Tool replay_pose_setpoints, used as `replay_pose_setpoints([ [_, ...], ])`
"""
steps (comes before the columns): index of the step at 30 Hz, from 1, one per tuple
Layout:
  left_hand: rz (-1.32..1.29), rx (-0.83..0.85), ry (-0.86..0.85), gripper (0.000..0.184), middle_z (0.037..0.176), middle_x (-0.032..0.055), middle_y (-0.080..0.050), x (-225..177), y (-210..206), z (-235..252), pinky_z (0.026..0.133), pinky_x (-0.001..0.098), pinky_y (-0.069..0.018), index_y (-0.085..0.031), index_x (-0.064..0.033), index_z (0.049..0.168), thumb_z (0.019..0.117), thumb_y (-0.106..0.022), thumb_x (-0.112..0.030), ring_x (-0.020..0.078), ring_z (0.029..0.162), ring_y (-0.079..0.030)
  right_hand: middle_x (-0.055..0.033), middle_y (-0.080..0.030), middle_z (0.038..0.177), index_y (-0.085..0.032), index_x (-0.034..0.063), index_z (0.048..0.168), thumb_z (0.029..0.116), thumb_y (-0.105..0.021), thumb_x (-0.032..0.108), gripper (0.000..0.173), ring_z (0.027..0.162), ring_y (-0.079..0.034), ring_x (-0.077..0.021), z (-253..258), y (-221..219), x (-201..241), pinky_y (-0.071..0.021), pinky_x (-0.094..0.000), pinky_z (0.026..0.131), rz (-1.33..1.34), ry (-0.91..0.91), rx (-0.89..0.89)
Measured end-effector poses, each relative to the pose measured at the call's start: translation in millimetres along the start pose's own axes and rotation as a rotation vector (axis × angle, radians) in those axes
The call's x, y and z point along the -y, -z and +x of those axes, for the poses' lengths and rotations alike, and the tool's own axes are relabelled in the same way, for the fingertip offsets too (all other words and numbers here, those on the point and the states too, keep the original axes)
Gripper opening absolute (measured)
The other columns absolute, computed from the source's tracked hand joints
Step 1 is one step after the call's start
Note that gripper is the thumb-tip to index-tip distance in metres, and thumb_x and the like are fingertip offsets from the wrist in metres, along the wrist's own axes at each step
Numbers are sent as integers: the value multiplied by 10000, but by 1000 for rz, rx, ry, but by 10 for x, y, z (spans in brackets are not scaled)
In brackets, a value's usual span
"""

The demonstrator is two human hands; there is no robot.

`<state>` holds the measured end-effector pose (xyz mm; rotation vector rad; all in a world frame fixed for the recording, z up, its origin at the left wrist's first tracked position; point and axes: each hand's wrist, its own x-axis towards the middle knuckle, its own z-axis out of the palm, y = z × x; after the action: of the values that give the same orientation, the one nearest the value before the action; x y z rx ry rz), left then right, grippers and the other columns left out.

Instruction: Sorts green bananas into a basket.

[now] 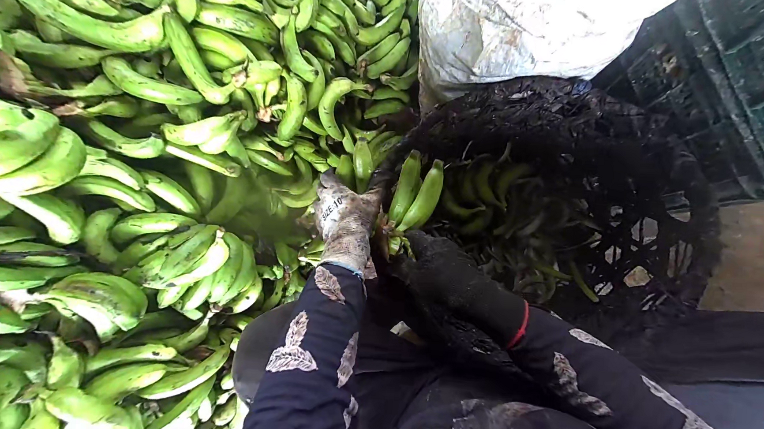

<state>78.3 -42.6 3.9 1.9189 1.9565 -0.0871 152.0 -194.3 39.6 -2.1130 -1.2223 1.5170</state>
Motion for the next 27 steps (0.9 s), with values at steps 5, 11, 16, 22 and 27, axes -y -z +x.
replay_pose_setpoints([
  [5,-4,-39,12,1051,1415,219,-548,24,-21,20,973,627,-488,-401,-127,1510,748,-669,-799,412,1226,-594,-199,-679,1170,-569,50,1377,1043,-528,352,451,1104,-660,-341,-592,75,-9,-514,-535,953,59,23,-74],
  [11,-123,-45,1,1057,1424,216,-543,133,-115,109,990,631,-480,-361,-176,1543,755,-643,-821,404,1246,-581,-193,-543,1455,-403,105,1557,948,-686,426,743,1320,-528,-393,-342,353,-466,-396,-616,1082,-241,156,-527],
  [16,-83,-123,-167,841,1610,229,-304,16,-21,65,1010,657,-441,-209,-260,1622,948,-630,-534,476,1348,-468,-186,-516,1471,-523,55,1425,844,-663,692,875,1391,-452,-363,249,137,-336,-322,-598,1142,-322,59,-227],
  [22,11,-106,-119,872,1549,197,-408,-104,-58,85,952,623,-494,-359,-254,1563,851,-704,-622,425,1226,-582,-186,-598,1380,-571,48,1399,1017,-594,273,444,1325,-534,-352,415,-63,-174,-369,-530,1143,-194,134,-167],
  [27,24,-101,-128,813,1547,216,-399,-165,-85,12,938,646,-487,-392,-219,1536,864,-715,-543,458,1229,-568,-208,-650,1267,-596,22,1316,1072,-472,304,393,1212,-615,-369,15,-20,-64,-470,-555,1013,-92,25,-72],
])
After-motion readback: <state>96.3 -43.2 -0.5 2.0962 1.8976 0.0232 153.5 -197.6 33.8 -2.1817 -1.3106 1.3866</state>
